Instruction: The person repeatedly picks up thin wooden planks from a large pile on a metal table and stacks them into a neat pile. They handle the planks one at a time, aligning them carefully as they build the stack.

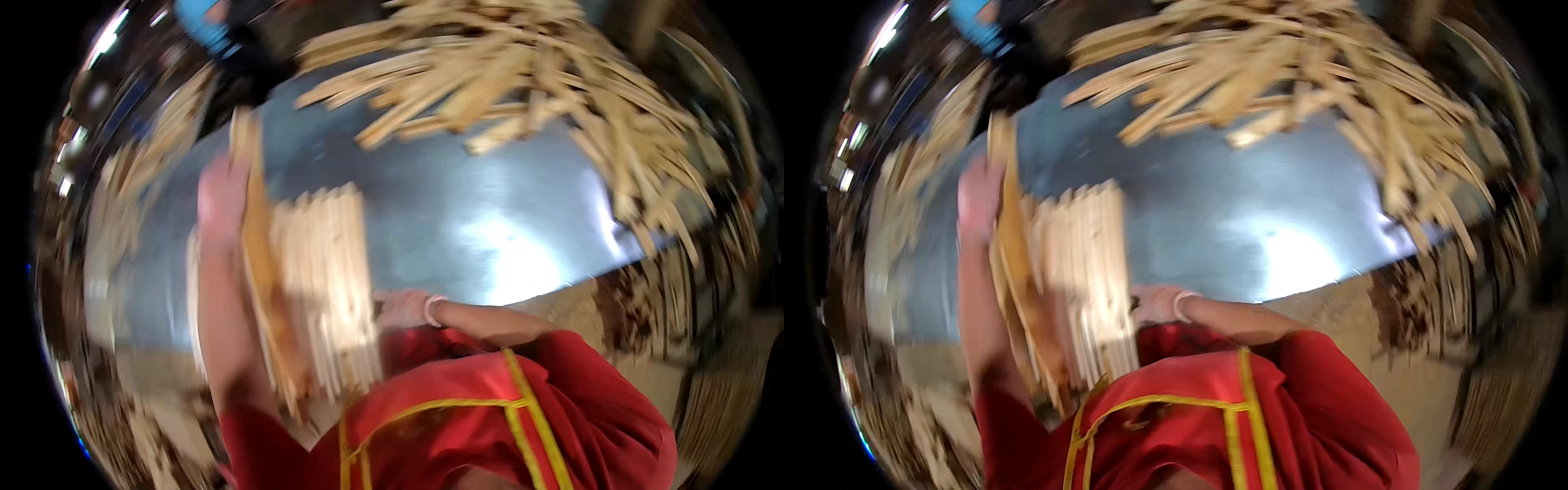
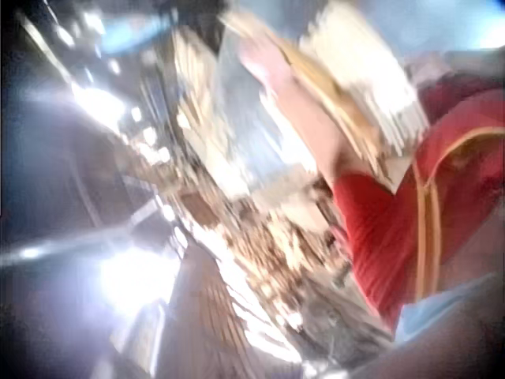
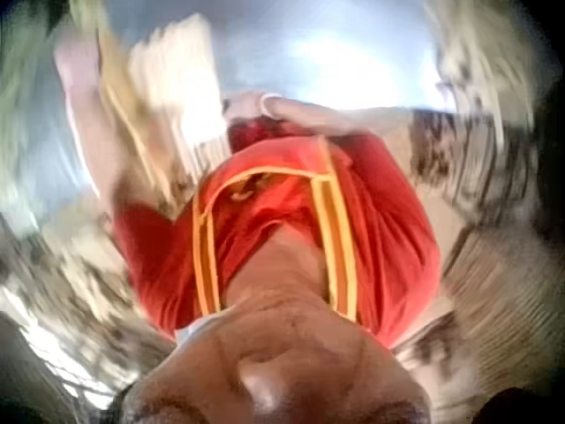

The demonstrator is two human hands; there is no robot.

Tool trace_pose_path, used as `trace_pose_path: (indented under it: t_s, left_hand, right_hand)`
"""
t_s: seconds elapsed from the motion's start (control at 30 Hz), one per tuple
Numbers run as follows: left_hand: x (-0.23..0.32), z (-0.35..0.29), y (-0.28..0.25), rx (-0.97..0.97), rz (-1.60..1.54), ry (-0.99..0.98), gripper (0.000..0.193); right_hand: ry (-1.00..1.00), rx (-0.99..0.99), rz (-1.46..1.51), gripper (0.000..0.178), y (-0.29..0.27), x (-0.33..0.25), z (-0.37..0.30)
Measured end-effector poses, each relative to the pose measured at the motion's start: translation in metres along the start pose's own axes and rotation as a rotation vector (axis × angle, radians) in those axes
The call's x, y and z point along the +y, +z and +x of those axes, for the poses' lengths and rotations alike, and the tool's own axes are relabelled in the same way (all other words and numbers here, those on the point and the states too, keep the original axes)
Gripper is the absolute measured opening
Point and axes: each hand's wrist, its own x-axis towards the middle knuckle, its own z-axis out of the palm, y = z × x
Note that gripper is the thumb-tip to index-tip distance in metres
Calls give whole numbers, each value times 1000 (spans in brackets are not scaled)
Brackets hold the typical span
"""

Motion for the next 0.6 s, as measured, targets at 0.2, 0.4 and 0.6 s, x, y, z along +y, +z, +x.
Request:
trace_pose_path:
  t_s: [0.2,0.4,0.6]
  left_hand:
    - [-89,-140,108,-260,600,-158,33]
    - [-80,-160,122,-166,726,-259,60]
    - [70,-169,191,-297,613,-97,74]
  right_hand:
    - [174,327,64,80,-76,67,-106]
    - [398,1102,421,63,-165,191,-291]
    - [668,1783,253,63,-296,312,-483]
